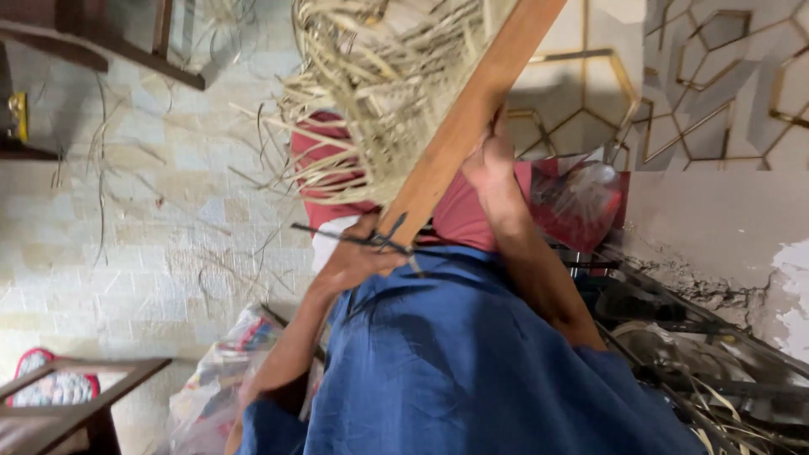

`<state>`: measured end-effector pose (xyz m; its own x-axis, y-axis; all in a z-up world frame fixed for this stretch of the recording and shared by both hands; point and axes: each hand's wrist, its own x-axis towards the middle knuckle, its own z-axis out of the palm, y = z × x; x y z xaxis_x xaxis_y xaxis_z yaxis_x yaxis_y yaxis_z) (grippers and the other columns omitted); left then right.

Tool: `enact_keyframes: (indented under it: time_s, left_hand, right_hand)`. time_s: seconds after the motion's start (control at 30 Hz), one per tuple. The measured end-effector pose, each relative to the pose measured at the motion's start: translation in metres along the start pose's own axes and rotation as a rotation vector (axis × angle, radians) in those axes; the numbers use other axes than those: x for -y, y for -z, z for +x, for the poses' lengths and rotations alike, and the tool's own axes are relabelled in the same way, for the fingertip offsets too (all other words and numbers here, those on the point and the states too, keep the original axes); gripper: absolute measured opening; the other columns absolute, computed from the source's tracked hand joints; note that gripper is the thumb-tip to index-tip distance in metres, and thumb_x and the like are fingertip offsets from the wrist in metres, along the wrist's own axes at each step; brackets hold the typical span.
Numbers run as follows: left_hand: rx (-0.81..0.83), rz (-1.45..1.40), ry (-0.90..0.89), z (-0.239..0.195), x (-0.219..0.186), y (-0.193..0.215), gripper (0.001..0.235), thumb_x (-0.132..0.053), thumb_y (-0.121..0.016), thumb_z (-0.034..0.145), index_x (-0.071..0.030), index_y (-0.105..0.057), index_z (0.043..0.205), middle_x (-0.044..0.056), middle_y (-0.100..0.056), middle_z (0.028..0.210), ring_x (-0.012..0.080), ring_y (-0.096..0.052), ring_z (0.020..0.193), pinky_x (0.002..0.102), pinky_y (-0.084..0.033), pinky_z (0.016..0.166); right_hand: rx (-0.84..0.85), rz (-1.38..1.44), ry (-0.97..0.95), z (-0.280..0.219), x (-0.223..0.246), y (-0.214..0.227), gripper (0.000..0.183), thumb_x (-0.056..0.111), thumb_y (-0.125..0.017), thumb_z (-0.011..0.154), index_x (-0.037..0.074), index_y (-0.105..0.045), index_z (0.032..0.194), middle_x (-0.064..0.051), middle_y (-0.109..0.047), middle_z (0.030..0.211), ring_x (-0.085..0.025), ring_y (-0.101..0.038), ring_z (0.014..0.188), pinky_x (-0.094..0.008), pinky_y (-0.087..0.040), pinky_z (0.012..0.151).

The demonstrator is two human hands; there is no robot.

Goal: The person sits on the floor and weaves dried palm fibers onto a wooden broom frame. They use a dark binding cord to secure the fibers at the base of the broom head, then continue weaving the fibers into the wooden slats.

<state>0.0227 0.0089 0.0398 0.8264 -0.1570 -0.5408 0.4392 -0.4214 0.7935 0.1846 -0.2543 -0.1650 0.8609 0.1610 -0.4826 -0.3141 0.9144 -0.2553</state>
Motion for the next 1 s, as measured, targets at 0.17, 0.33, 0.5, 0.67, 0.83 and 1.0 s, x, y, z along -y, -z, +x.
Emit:
enact_keyframes:
  time_s: [0.17,0.33,0.5,0.67,0.83,1.0]
  left_hand:
    - [0.125,-0.176,0.000,-0.009,0.052,0.056,0.090,-0.013,-0.103,0.049,0.002,-0.066,0.130,0.022,-0.069,0.103,0.0272,-0.059,0.096,0.043,-0.053,0.080]
    - [0.212,-0.253,0.271,-0.025,0.077,0.091,0.093,-0.001,-0.096,0.058,0.005,-0.054,0.141,0.016,-0.067,0.086,0.0279,-0.070,0.075,0.040,-0.061,0.061]
    - [0.275,-0.307,0.354,-0.026,0.103,0.096,0.078,0.000,-0.093,0.064,-0.007,-0.068,0.136,0.010,-0.071,0.100,0.0218,-0.067,0.084,0.039,-0.063,0.065]
    - [0.237,-0.330,0.462,-0.024,0.116,0.098,0.087,0.006,-0.092,0.063,-0.010,-0.064,0.144,0.012,-0.074,0.111,0.0249,-0.070,0.093,0.043,-0.065,0.077]
    - [0.245,-0.290,0.445,-0.022,0.114,0.094,0.076,0.003,-0.096,0.059,-0.004,-0.071,0.131,0.015,-0.077,0.101,0.0272,-0.071,0.090,0.042,-0.062,0.075]
    - [0.143,-0.359,0.399,-0.025,0.145,0.080,0.057,0.004,-0.102,0.052,0.004,-0.080,0.104,0.012,-0.075,0.092,0.0231,-0.066,0.087,0.036,-0.056,0.070]
  right_hand:
    - [0.067,0.045,0.134,0.021,0.048,-0.074,0.056,0.058,-0.048,0.101,0.017,-0.071,0.130,-0.012,-0.070,0.134,-0.028,-0.065,0.129,-0.048,-0.048,0.120]
    - [0.083,-0.002,0.259,-0.002,0.088,-0.133,0.061,0.055,-0.049,0.100,0.013,-0.058,0.144,-0.012,-0.057,0.150,-0.030,-0.052,0.141,-0.051,-0.037,0.124]
    - [0.133,-0.099,0.386,-0.026,0.087,-0.147,0.060,0.052,-0.043,0.104,0.033,-0.033,0.160,-0.012,-0.070,0.114,-0.031,-0.068,0.106,-0.048,-0.054,0.091]
    - [0.296,0.130,0.427,-0.027,0.095,-0.124,0.065,0.064,-0.067,0.088,0.018,-0.066,0.134,-0.004,-0.075,0.118,-0.025,-0.071,0.109,-0.044,-0.059,0.092]
    - [-0.038,-0.022,0.556,-0.033,0.097,-0.120,0.070,0.072,-0.060,0.083,0.019,-0.067,0.128,-0.002,-0.072,0.098,-0.023,-0.070,0.091,-0.040,-0.057,0.078]
    - [-0.134,-0.058,0.566,-0.030,0.108,-0.121,0.071,0.074,-0.054,0.084,0.021,-0.065,0.132,-0.003,-0.069,0.098,-0.024,-0.067,0.091,-0.042,-0.056,0.077]
